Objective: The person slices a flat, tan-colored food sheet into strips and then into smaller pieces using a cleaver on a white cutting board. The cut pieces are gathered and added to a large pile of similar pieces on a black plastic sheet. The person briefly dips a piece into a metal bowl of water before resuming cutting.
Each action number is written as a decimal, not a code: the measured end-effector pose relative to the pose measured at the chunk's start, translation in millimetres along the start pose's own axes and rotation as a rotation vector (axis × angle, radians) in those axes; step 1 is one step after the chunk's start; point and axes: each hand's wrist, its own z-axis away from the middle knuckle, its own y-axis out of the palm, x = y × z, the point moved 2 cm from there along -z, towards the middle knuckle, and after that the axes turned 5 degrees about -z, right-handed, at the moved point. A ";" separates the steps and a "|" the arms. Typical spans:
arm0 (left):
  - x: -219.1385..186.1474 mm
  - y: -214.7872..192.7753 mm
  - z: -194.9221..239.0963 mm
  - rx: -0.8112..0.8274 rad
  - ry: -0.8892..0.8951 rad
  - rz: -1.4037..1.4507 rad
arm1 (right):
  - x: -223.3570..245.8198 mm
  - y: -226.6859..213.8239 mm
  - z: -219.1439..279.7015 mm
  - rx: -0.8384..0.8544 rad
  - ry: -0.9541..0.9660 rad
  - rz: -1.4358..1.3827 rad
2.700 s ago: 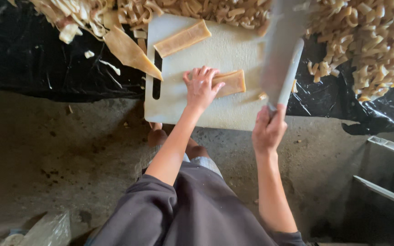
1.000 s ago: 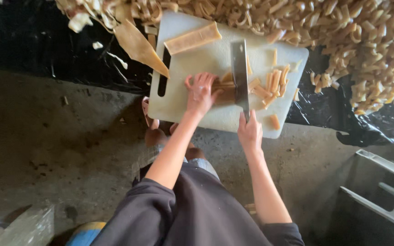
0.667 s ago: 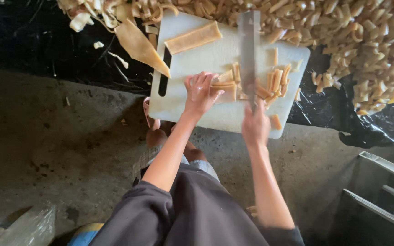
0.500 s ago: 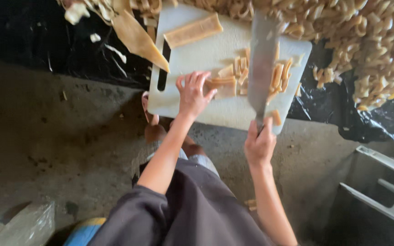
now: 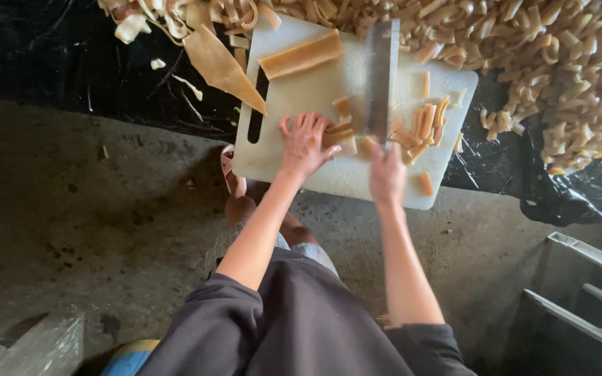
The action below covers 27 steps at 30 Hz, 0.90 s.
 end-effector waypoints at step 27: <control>-8.6 45.6 -76.9 0.033 0.042 -0.014 | -11.6 -29.4 62.1 -0.029 0.039 -0.381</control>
